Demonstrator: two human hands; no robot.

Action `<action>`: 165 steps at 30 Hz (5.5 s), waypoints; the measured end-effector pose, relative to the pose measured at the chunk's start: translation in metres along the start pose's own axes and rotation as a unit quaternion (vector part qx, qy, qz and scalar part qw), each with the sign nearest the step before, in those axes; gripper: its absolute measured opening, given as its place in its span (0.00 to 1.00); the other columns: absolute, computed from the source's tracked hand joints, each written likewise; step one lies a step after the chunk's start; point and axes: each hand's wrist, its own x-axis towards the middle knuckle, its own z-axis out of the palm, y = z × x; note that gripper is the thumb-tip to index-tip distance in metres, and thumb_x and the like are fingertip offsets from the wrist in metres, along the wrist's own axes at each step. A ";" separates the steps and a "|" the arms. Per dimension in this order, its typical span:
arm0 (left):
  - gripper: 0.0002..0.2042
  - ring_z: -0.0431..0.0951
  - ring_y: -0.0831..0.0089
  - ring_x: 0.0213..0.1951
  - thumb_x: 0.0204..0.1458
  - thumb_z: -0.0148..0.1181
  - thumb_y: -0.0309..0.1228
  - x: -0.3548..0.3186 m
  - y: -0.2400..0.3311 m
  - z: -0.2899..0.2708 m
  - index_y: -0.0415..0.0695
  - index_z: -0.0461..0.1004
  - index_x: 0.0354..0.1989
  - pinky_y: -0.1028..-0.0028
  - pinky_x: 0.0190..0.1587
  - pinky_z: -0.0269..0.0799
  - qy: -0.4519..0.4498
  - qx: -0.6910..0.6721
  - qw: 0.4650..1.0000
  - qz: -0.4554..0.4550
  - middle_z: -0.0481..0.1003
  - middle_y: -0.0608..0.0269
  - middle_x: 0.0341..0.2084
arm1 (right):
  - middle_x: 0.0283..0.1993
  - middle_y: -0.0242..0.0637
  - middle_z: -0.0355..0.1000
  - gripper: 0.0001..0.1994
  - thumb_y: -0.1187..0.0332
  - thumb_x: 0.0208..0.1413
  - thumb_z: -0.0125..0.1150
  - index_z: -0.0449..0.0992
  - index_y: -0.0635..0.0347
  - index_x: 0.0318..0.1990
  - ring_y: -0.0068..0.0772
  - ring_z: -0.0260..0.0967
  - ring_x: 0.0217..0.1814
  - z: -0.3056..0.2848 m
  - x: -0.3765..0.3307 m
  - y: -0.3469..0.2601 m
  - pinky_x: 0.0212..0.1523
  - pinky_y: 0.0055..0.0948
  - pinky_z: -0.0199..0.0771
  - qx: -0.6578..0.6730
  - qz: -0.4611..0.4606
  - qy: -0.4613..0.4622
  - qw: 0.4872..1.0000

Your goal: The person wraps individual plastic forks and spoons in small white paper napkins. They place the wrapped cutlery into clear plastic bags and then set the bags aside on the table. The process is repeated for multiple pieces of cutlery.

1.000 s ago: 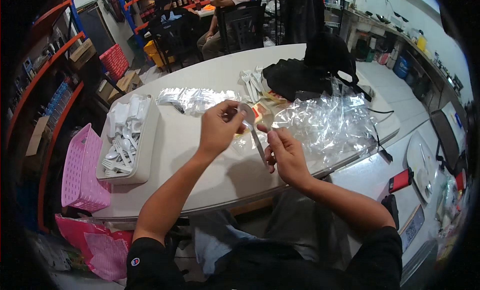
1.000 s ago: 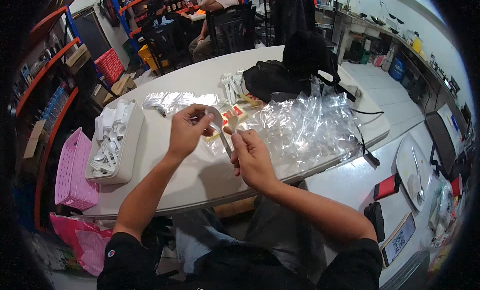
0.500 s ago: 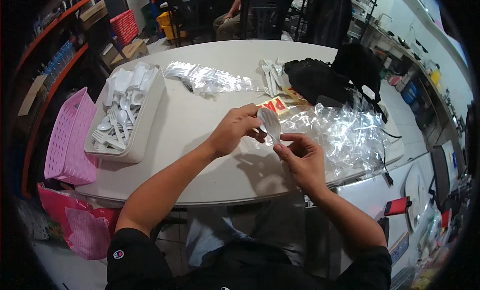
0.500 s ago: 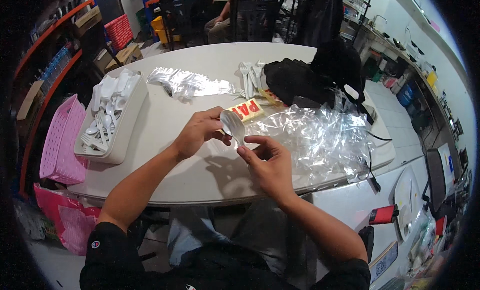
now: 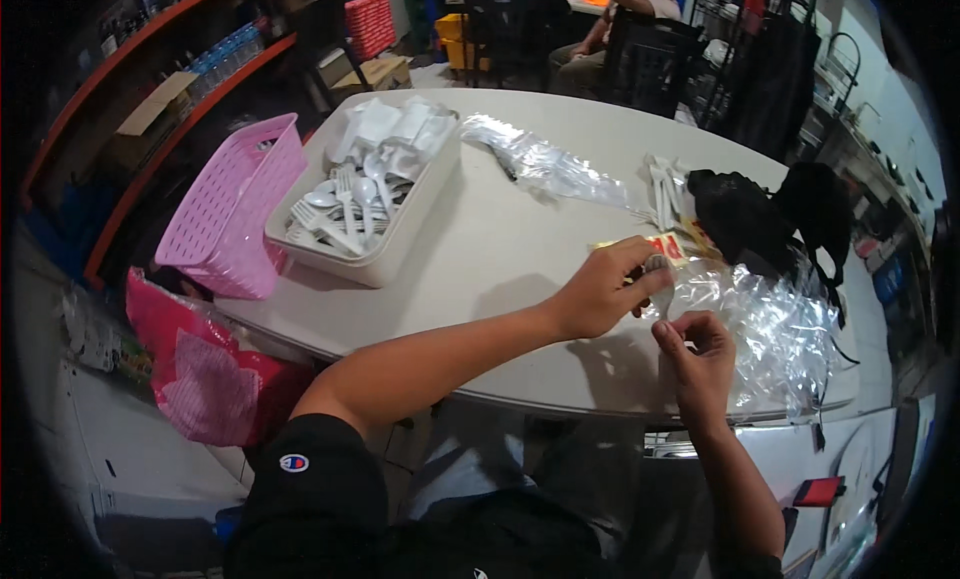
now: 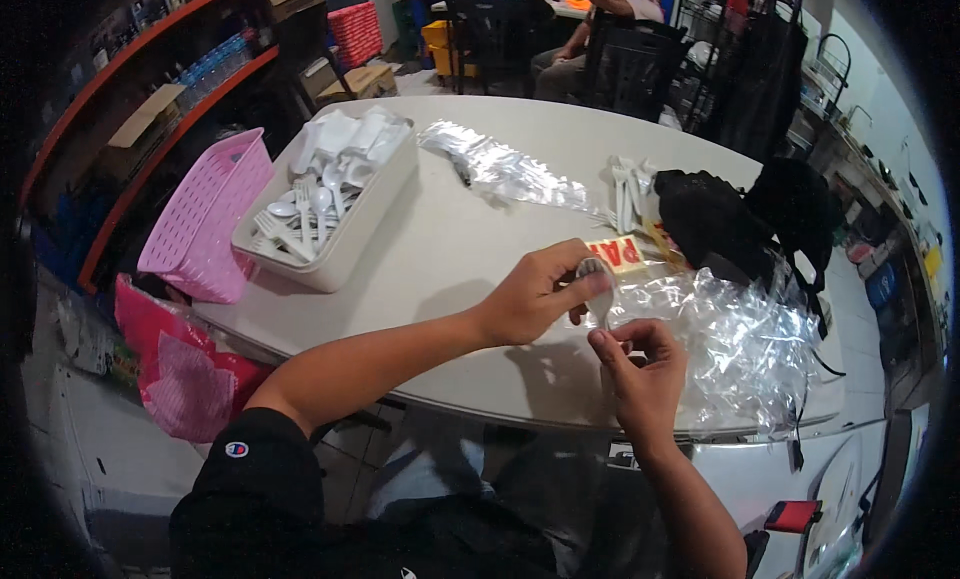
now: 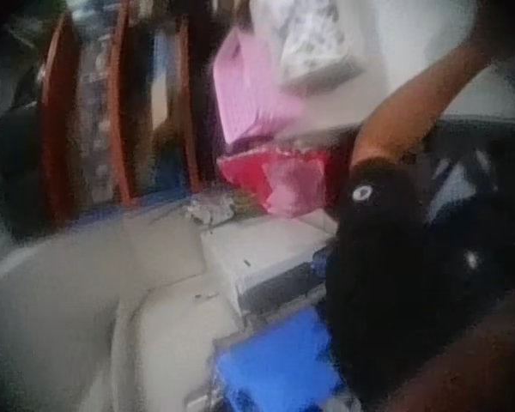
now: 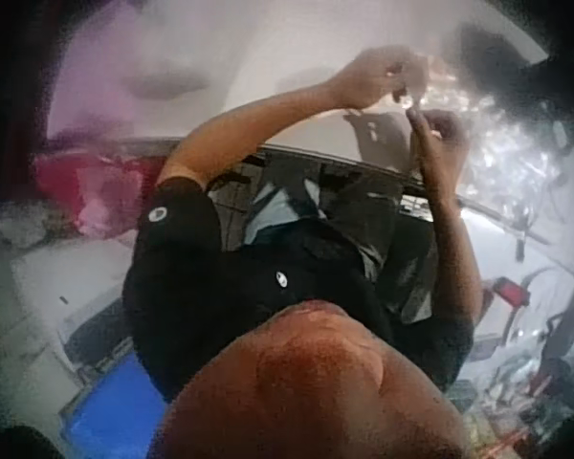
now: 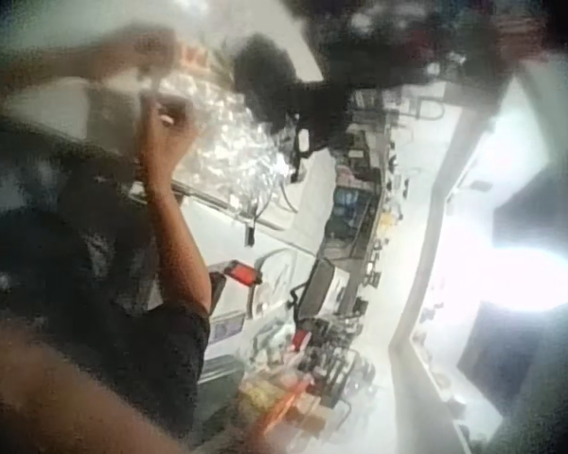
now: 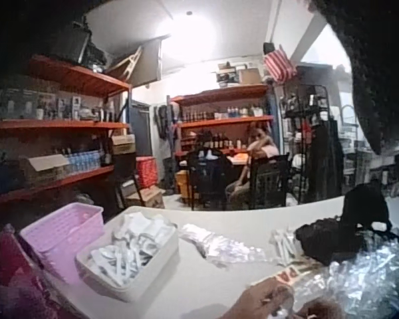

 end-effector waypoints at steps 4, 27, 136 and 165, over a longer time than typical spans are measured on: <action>0.11 0.71 0.81 0.28 0.60 0.50 0.31 -0.002 0.009 -0.007 0.35 0.70 0.44 0.79 0.29 0.70 -0.006 0.044 0.999 0.019 0.69 0.64 0.29 | 0.28 0.30 0.70 0.10 0.64 0.61 0.55 0.69 0.61 0.43 0.17 0.65 0.27 0.015 -0.003 0.001 0.26 0.17 0.65 0.181 0.099 -0.080 0.975; 0.12 0.77 0.66 0.36 0.48 0.64 0.30 -0.019 0.131 -0.220 0.41 0.77 0.40 0.72 0.39 0.72 0.235 0.555 0.798 0.007 0.77 0.56 0.35 | 0.22 0.20 0.55 0.14 0.60 0.67 0.41 0.69 0.58 0.49 0.09 0.47 0.18 0.012 -0.013 -0.005 0.19 0.13 0.48 0.240 0.116 -0.256 0.929; 0.16 0.73 0.82 0.32 0.44 0.70 0.27 -0.013 0.006 -0.025 0.39 0.78 0.43 0.82 0.34 0.70 -0.058 0.082 0.972 -0.213 0.79 0.61 0.33 | 0.28 0.40 0.72 0.09 0.64 0.53 0.61 0.71 0.58 0.36 0.44 0.73 0.29 -0.018 0.017 0.007 0.27 0.38 0.71 -0.367 -0.306 -0.116 0.871; 0.08 0.76 0.79 0.39 0.46 0.66 0.24 -0.011 0.009 -0.026 0.43 0.79 0.36 0.78 0.34 0.73 -0.063 0.081 0.990 -0.097 0.77 0.63 0.39 | 0.36 0.47 0.77 0.14 0.67 0.53 0.63 0.78 0.58 0.47 0.32 0.75 0.31 -0.023 0.028 0.008 0.34 0.29 0.73 -0.132 -0.051 -0.177 0.974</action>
